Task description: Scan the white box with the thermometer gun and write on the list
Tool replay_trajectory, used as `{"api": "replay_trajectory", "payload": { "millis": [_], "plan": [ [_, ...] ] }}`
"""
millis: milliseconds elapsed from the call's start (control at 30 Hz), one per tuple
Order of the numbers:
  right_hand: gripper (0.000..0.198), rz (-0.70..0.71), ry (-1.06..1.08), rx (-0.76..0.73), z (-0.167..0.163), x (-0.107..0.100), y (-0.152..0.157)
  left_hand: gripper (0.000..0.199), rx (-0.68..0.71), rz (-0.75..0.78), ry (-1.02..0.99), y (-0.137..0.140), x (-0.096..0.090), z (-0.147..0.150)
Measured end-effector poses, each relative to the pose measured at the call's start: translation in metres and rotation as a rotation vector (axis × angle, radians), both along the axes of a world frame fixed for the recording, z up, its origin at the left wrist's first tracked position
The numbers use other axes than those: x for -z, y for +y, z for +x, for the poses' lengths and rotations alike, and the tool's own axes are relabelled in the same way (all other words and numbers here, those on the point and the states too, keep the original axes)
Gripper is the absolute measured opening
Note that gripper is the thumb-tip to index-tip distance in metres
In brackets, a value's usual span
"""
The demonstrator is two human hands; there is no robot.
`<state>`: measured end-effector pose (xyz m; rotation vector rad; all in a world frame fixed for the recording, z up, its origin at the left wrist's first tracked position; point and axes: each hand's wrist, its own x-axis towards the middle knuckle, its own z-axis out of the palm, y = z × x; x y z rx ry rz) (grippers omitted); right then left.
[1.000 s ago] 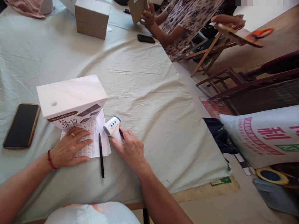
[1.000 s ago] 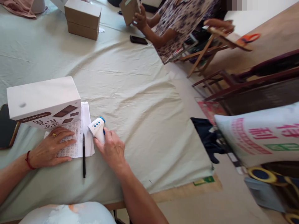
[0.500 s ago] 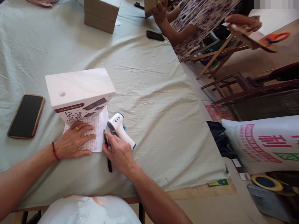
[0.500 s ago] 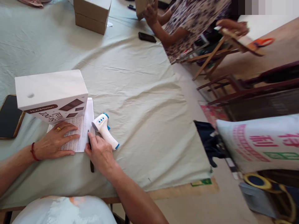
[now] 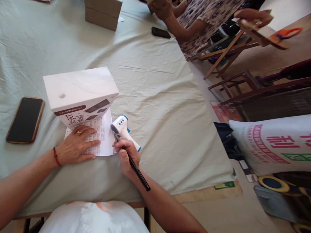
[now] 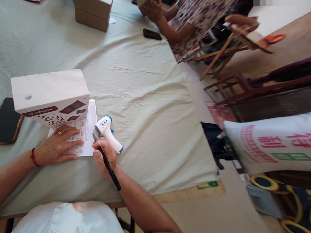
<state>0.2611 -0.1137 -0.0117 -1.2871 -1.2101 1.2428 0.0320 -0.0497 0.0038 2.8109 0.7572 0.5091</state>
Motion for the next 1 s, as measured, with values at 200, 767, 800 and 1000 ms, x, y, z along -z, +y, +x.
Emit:
{"api": "replay_trajectory", "payload": {
  "millis": [200, 767, 800, 1000],
  "plan": [
    [0.017, 0.202, -0.141, -0.016, -0.012, -0.014, 0.012, 0.04, 0.002, -0.004, -0.019, 0.0, 0.002, -0.001],
    [0.015, 0.481, -0.395, -0.033, -0.012, 0.001, 0.023, 0.038, 0.011, 0.021, -0.016, 0.001, 0.001, 0.0],
    [0.014, 0.477, -0.397, -0.035, -0.012, 0.002, 0.023, 0.039, 0.011, 0.022, -0.017, 0.001, 0.001, 0.0],
    [0.015, 0.456, -0.416, -0.044, -0.013, 0.004, 0.022, 0.039, 0.023, 0.035, -0.025, 0.001, 0.0, 0.001]
  ]
}}
